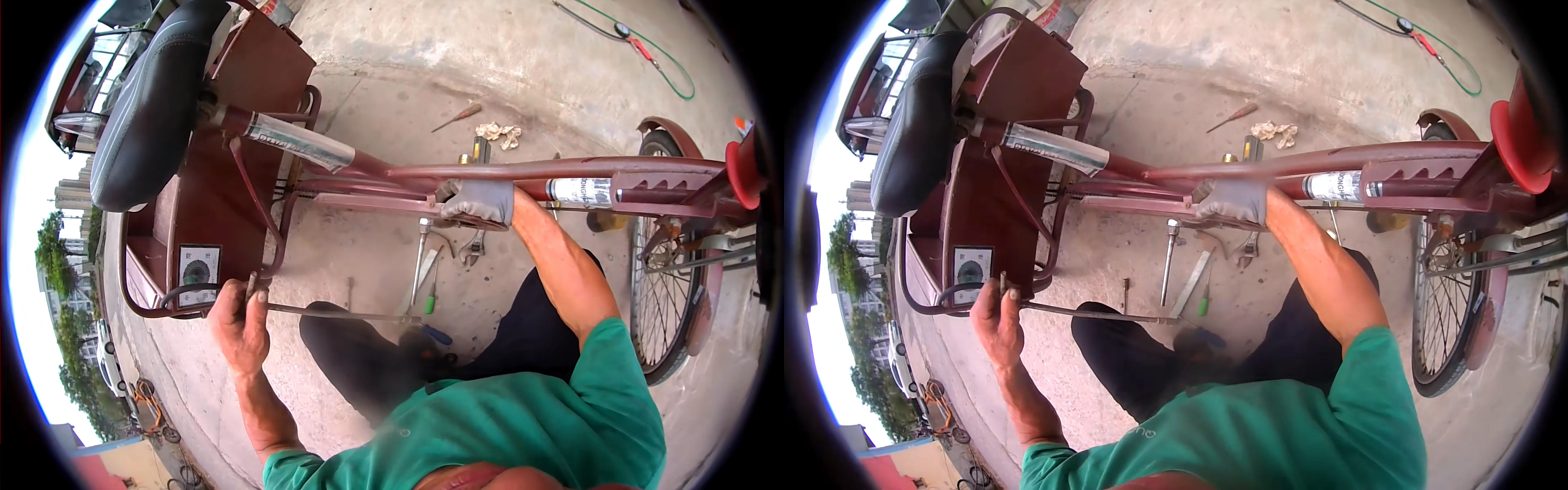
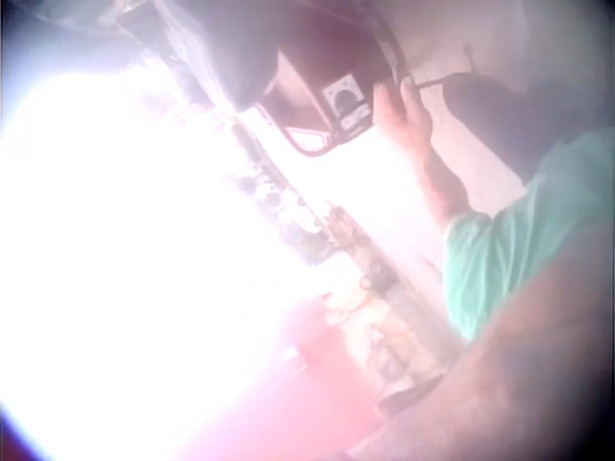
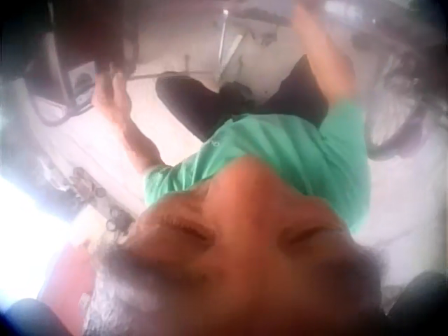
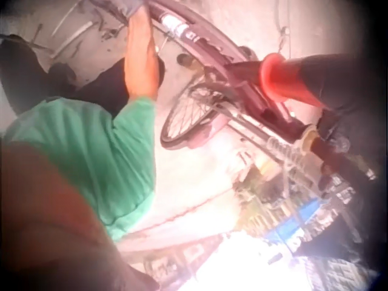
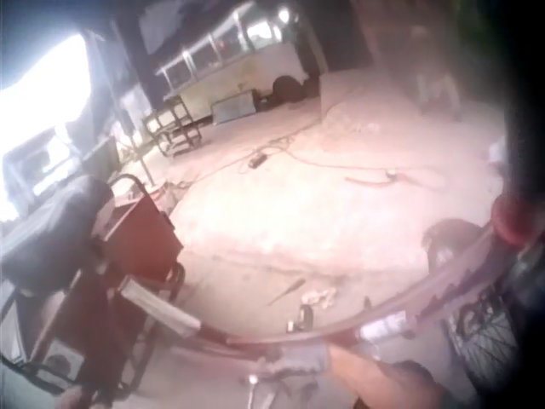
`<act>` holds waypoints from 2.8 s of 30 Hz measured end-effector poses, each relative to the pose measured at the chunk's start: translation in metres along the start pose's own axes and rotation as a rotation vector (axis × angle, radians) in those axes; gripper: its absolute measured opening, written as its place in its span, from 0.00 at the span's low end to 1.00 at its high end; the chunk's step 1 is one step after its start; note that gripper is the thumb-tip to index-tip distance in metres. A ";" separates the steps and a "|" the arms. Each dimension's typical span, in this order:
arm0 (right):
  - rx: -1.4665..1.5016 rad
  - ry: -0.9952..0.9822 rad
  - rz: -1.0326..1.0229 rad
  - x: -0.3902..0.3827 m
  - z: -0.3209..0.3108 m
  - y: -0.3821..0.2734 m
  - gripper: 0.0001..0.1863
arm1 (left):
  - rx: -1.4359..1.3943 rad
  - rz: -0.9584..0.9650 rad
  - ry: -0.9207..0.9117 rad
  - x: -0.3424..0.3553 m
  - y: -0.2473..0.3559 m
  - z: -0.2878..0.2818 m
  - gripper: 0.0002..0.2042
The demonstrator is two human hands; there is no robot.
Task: The person retrieves tools from a bucket, then repairs a tricycle by filing small metal components and inserting a pin into the crank assembly.
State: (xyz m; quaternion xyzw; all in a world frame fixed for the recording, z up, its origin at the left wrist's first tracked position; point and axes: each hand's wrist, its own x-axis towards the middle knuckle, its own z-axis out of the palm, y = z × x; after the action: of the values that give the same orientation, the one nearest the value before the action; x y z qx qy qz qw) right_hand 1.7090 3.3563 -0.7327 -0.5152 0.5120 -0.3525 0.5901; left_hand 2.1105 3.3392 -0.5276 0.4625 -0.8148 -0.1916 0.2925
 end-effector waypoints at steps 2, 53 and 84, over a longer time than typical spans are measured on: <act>0.046 0.049 -0.045 0.004 0.003 0.011 0.17 | -0.103 0.029 0.151 0.008 0.020 -0.017 0.07; 0.246 -0.263 -0.236 0.058 -0.006 0.054 0.31 | 0.166 0.660 0.086 0.092 0.140 0.101 0.21; 0.389 -0.186 -0.455 0.040 0.009 0.027 0.27 | -0.738 0.216 -0.775 0.112 0.142 0.087 0.46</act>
State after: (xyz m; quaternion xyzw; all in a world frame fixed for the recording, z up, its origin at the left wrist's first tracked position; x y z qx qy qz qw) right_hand 1.7237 3.3265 -0.7690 -0.5239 0.2502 -0.5184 0.6278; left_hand 1.9174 3.3167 -0.4766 0.1383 -0.7844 -0.5900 0.1318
